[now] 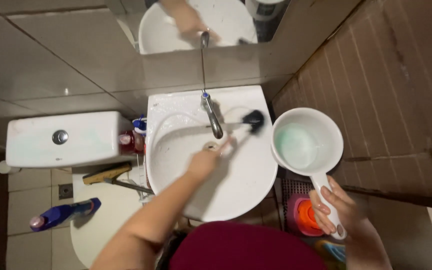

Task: The person cleans a sink and a toilet tank by scrubbing the surfaces with a brush and rinsing them with water from a dipper.

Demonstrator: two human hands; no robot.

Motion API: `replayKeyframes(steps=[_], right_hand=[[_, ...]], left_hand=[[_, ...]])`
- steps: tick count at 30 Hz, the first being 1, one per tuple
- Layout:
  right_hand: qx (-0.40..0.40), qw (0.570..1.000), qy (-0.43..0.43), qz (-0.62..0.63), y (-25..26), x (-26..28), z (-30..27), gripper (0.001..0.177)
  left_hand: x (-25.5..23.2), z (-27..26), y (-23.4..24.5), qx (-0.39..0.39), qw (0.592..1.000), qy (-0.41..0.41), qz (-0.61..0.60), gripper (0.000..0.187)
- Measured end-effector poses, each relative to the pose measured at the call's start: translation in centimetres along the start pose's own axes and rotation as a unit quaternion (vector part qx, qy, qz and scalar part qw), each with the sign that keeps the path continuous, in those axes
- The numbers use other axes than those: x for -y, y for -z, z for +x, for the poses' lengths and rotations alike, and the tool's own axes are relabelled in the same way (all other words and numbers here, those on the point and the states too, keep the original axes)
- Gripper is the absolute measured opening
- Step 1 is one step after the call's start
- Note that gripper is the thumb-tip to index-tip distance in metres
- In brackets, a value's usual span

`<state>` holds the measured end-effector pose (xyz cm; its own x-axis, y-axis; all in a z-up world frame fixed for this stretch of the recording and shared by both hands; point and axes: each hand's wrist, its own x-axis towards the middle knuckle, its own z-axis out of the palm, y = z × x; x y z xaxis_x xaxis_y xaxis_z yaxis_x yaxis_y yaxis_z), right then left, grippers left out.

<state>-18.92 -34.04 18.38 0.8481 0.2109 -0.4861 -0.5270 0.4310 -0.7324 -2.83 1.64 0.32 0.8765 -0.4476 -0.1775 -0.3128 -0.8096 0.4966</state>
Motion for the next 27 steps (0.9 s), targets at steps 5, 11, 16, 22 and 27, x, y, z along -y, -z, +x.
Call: replayKeyframes(steps=[5,11,16,22,27], right_hand=[[-0.018,0.999,-0.005,-0.031,-0.3,0.8,0.5,0.056],[-0.060,0.997,-0.004,-0.053,-2.2,1.6,0.4,0.054],[-0.087,0.995,-0.001,-0.042,-3.2,1.6,-0.1,0.055],[-0.070,0.995,0.007,-0.067,-3.7,1.3,-0.7,0.048],[-0.168,0.976,-0.025,-0.135,-6.7,1.7,-1.6,0.040]], left_hand=[[0.2,-2.5,1.4,0.056,0.996,0.059,-0.028,0.077],[-4.7,-10.8,2.1,0.217,0.962,-0.054,-0.155,0.059],[-2.7,-8.2,3.9,0.272,0.959,-0.074,-0.026,0.054],[-4.4,-6.1,2.4,0.194,0.974,-0.073,-0.092,0.061],[-2.2,-7.6,6.9,0.332,0.939,-0.088,0.030,0.057]])
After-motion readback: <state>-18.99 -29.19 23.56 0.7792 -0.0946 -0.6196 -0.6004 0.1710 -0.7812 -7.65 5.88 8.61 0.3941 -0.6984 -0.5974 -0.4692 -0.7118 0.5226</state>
